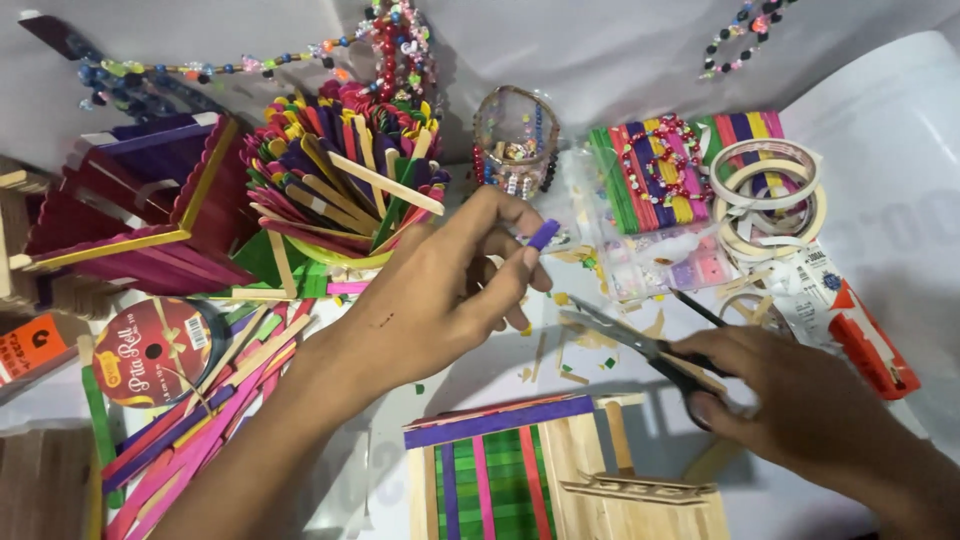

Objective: Assembling a craft structure by cutting colored popsicle sticks to length and gluing them onto a frame.

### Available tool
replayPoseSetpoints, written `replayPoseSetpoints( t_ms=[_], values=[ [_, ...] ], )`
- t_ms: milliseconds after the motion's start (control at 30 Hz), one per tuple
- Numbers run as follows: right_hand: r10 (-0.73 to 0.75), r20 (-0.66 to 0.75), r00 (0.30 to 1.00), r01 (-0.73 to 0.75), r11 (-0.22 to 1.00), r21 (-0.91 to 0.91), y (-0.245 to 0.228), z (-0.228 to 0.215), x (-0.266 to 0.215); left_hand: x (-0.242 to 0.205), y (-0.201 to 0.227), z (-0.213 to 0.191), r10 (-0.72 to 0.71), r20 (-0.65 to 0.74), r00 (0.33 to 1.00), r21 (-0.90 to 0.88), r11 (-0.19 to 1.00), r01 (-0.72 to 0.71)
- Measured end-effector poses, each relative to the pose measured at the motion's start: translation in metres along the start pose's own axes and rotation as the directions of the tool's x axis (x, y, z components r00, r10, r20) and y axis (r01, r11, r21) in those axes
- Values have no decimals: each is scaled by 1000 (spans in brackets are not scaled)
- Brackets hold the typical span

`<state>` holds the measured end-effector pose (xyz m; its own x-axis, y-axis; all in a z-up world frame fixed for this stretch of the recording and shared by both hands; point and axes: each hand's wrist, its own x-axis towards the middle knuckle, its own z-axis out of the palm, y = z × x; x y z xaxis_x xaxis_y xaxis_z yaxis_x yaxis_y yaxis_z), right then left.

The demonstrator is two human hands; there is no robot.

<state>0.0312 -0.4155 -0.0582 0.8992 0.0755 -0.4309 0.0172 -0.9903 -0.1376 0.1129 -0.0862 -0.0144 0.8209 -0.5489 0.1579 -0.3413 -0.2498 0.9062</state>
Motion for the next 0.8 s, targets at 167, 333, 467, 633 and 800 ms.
replayPoseSetpoints(
  t_ms=[167, 333, 467, 633, 800],
  values=[
    [309, 142, 940, -335, 913, 233, 43, 6, -24, 0, -3, 0, 39, -3, 999, -68, 997, -39],
    [-74, -410, 909, 198, 942, 269, 61, 11, -23, 2, -8, 7, 61, -41, 997, -178, 982, -67],
    [-187, -446, 875, 324, 911, 254, 30, 11, 1, 2, -10, 12, 50, -63, 997, -316, 946, -68],
    [-390, -354, 850, 504, 797, 332, -14, -3, 28, 1, -9, 14, -46, -30, 998, -399, 917, 31],
    [-409, -334, 849, 520, 755, 399, -14, 0, 37, 5, -16, 14, 84, -77, 993, -289, 952, -103]
  ],
)
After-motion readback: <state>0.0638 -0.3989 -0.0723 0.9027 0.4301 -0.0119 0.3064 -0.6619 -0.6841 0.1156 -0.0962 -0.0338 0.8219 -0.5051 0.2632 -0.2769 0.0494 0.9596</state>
